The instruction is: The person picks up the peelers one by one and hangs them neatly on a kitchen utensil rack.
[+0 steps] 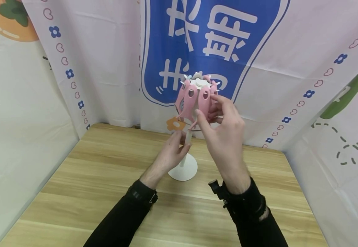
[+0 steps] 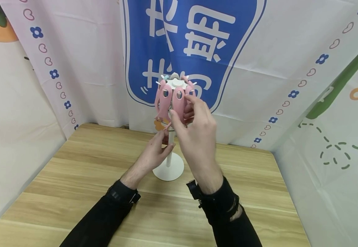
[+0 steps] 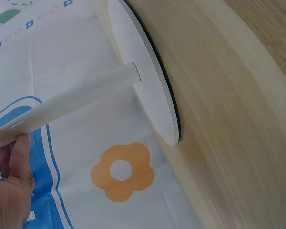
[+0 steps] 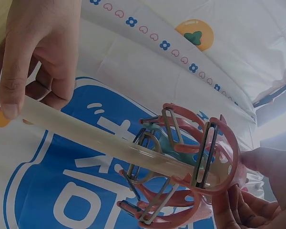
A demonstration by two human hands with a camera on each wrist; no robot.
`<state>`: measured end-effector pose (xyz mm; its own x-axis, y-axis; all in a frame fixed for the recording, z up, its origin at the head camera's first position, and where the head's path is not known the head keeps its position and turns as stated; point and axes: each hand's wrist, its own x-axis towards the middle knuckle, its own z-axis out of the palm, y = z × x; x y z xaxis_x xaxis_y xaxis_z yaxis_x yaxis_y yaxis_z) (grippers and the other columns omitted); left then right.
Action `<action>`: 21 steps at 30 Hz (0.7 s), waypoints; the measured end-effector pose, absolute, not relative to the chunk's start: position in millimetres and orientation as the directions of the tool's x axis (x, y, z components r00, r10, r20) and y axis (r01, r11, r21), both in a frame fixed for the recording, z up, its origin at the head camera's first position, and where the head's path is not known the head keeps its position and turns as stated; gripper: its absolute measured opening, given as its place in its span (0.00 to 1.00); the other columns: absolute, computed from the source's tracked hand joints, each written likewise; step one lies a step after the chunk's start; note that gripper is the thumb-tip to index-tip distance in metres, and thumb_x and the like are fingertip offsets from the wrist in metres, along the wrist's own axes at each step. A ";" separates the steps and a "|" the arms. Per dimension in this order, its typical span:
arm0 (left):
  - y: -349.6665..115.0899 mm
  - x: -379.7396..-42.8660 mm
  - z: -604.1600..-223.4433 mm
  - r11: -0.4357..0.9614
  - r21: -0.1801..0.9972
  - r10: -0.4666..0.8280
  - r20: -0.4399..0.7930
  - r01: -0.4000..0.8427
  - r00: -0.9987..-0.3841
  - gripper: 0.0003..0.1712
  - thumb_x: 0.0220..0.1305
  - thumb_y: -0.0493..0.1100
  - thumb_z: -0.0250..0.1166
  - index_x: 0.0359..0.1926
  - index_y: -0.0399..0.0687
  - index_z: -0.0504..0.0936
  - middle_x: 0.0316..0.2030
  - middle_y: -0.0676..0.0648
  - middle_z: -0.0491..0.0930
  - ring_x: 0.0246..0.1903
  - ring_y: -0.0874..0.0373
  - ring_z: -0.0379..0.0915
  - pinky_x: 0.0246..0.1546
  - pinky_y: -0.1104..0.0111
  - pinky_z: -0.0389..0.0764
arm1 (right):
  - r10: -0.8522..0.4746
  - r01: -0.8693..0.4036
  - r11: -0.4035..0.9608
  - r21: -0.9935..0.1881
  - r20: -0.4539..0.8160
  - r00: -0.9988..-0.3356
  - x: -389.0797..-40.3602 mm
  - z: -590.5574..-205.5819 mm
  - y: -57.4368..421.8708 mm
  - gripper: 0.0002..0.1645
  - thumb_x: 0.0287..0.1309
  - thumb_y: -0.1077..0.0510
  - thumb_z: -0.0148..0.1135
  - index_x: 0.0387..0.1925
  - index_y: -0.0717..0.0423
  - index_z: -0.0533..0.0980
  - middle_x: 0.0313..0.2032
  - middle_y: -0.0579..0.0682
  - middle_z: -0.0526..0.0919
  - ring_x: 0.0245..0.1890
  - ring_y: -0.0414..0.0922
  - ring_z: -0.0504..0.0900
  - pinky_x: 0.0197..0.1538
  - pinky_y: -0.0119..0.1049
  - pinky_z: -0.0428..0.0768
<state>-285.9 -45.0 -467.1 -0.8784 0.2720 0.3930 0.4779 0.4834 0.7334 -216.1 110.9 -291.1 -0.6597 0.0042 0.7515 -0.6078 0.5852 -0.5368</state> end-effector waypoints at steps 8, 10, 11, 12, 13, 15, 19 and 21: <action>-44.0 -286.7 -468.7 0.481 0.726 0.275 0.407 0.492 -0.871 0.15 0.75 0.44 0.62 0.56 0.46 0.71 0.48 0.49 0.74 0.50 0.58 0.77 0.49 0.73 0.84 | 0.007 -0.602 0.576 -0.553 0.740 -0.673 -216.5 -296.8 110.5 0.31 0.62 0.52 0.73 0.63 0.59 0.75 0.43 0.50 0.81 0.40 0.38 0.81 0.44 0.28 0.86; -43.8 -287.0 -469.3 0.480 0.727 0.277 0.405 0.491 -0.871 0.15 0.75 0.44 0.62 0.56 0.47 0.71 0.49 0.50 0.74 0.50 0.59 0.77 0.49 0.73 0.84 | 0.007 -0.605 0.571 -0.555 0.740 -0.672 -216.0 -298.4 112.2 0.31 0.64 0.50 0.71 0.64 0.58 0.75 0.43 0.50 0.81 0.41 0.38 0.81 0.45 0.29 0.86; -43.7 -287.1 -469.5 0.478 0.729 0.277 0.405 0.491 -0.871 0.15 0.75 0.44 0.62 0.56 0.47 0.71 0.49 0.49 0.74 0.50 0.59 0.77 0.49 0.72 0.85 | 0.009 -0.607 0.568 -0.556 0.741 -0.671 -215.6 -299.1 113.3 0.31 0.64 0.49 0.70 0.64 0.58 0.75 0.43 0.50 0.82 0.41 0.39 0.82 0.46 0.30 0.86; -43.7 -287.0 -469.5 0.476 0.731 0.276 0.404 0.489 -0.872 0.15 0.75 0.44 0.62 0.56 0.47 0.71 0.49 0.50 0.75 0.50 0.58 0.77 0.49 0.72 0.85 | 0.011 -0.607 0.568 -0.555 0.743 -0.669 -215.3 -299.7 114.7 0.31 0.65 0.48 0.69 0.64 0.58 0.75 0.43 0.50 0.82 0.41 0.39 0.82 0.47 0.30 0.86; -43.6 -287.0 -469.5 0.474 0.733 0.276 0.402 0.487 -0.873 0.15 0.75 0.45 0.61 0.57 0.47 0.71 0.49 0.50 0.75 0.50 0.58 0.77 0.49 0.71 0.85 | 0.013 -0.608 0.569 -0.553 0.745 -0.666 -214.8 -300.3 116.1 0.30 0.67 0.47 0.68 0.63 0.57 0.75 0.42 0.49 0.82 0.41 0.39 0.82 0.47 0.31 0.86; -43.6 -286.9 -469.2 0.469 0.739 0.277 0.397 0.484 -0.875 0.15 0.75 0.45 0.61 0.57 0.47 0.71 0.49 0.49 0.75 0.50 0.58 0.77 0.50 0.71 0.85 | 0.012 -0.615 0.572 -0.542 0.756 -0.655 -213.7 -301.5 119.6 0.28 0.69 0.46 0.65 0.63 0.58 0.75 0.42 0.50 0.82 0.41 0.39 0.82 0.48 0.32 0.86; -45.0 -287.1 -468.0 0.446 0.761 0.285 0.378 0.471 -0.881 0.15 0.76 0.46 0.61 0.57 0.47 0.71 0.49 0.49 0.75 0.50 0.58 0.78 0.51 0.71 0.84 | 0.004 -0.630 0.579 -0.518 0.775 -0.632 -211.2 -305.0 128.0 0.24 0.73 0.48 0.60 0.61 0.59 0.77 0.42 0.50 0.82 0.42 0.39 0.81 0.49 0.33 0.86; -46.9 -287.5 -466.8 0.433 0.769 0.297 0.371 0.471 -0.880 0.15 0.76 0.47 0.62 0.57 0.48 0.71 0.49 0.49 0.75 0.50 0.58 0.78 0.51 0.71 0.84 | 0.000 -0.630 0.584 -0.512 0.776 -0.631 -210.1 -307.5 133.0 0.22 0.73 0.50 0.59 0.59 0.60 0.77 0.42 0.50 0.82 0.43 0.40 0.81 0.49 0.34 0.86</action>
